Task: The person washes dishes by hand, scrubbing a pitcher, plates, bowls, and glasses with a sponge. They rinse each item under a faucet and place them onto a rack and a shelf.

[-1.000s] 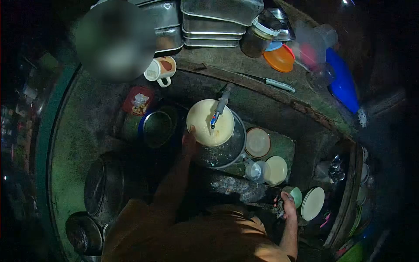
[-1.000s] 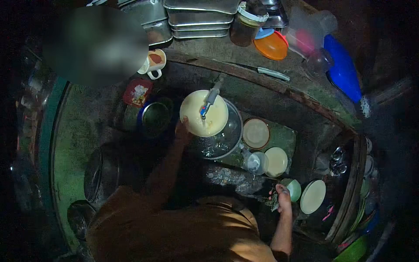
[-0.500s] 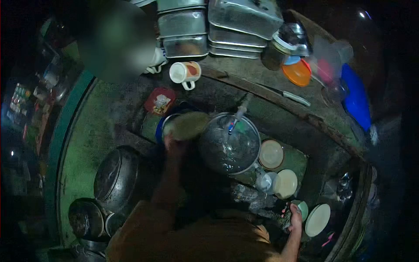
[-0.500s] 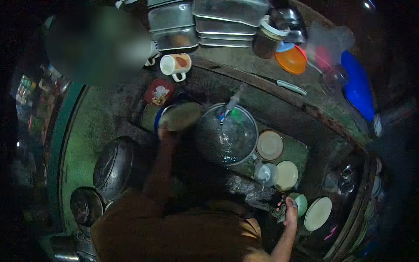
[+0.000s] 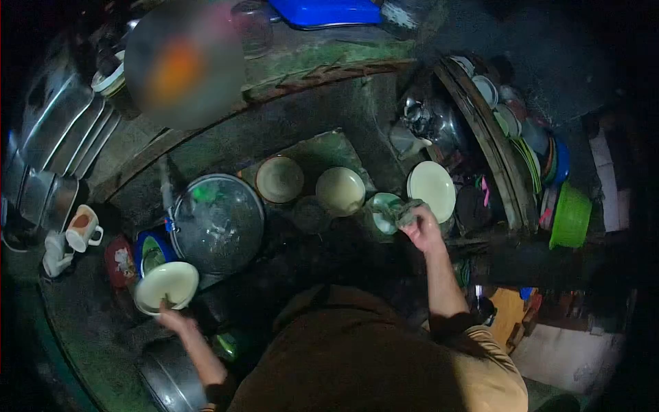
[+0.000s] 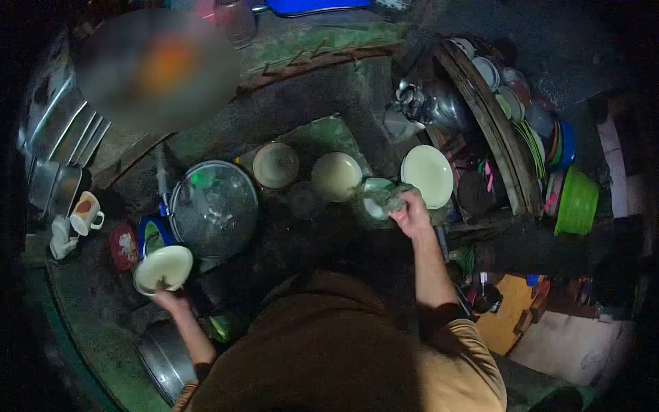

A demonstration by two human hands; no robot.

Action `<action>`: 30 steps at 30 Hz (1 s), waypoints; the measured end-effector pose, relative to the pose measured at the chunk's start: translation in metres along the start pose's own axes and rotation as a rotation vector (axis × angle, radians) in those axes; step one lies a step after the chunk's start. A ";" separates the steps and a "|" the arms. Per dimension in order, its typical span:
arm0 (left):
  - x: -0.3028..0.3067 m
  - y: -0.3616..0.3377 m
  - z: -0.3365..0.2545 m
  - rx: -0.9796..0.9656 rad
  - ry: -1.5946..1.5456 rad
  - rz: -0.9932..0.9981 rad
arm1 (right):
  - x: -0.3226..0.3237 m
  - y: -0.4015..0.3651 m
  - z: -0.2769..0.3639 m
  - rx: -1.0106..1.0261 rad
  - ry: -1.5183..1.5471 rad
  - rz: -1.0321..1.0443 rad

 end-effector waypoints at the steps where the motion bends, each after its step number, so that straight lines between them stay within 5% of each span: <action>1: -0.041 -0.079 -0.013 0.109 0.111 0.018 | 0.006 0.007 -0.002 -0.004 -0.042 0.062; 3: -0.067 -0.097 0.053 0.228 0.091 0.299 | 0.031 0.025 0.000 0.124 -0.736 -0.214; 4: -0.086 -0.112 0.077 0.333 0.011 0.396 | 0.001 0.032 0.007 0.360 -1.316 0.026; 8: -0.180 -0.192 0.078 0.256 0.101 0.628 | 0.020 0.098 -0.050 0.120 -1.737 0.366; 11: -0.223 -0.223 0.084 0.393 0.119 0.663 | 0.042 0.123 -0.087 0.036 -2.080 0.444; 17: -0.276 -0.269 0.068 0.302 0.265 0.640 | 0.031 0.120 -0.043 0.055 -2.014 0.457; 22: -0.313 -0.311 0.070 0.264 0.301 0.707 | -0.125 0.027 -0.029 0.019 -1.324 0.815; 23: -0.317 -0.317 0.073 0.308 0.334 0.692 | -0.148 0.011 -0.036 0.016 -1.293 0.705; 24: -0.329 -0.324 0.076 0.218 0.313 0.846 | -0.160 0.014 -0.068 0.076 -1.248 0.884; 25: -0.328 -0.333 0.078 0.313 0.378 0.772 | -0.176 0.005 -0.081 0.061 -1.403 0.891; 27: -0.346 -0.325 0.089 -0.145 0.349 0.799 | -0.191 0.018 -0.113 0.556 -1.627 0.967; 28: -0.356 -0.335 0.093 0.009 0.054 0.923 | -0.211 0.013 -0.108 0.739 -1.723 0.999; 30: -0.343 -0.328 0.081 -0.054 0.234 0.852 | -0.224 0.032 -0.091 0.820 -1.768 0.830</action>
Point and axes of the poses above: each hand's wrist, its own y-axis towards the middle knuckle, its own x-axis out of the back of the hand, z = x × y, the point moved 8 cm from there along y, towards the middle knuckle, and after that the axes turned 11 degrees about y, right-handed, at the moved point
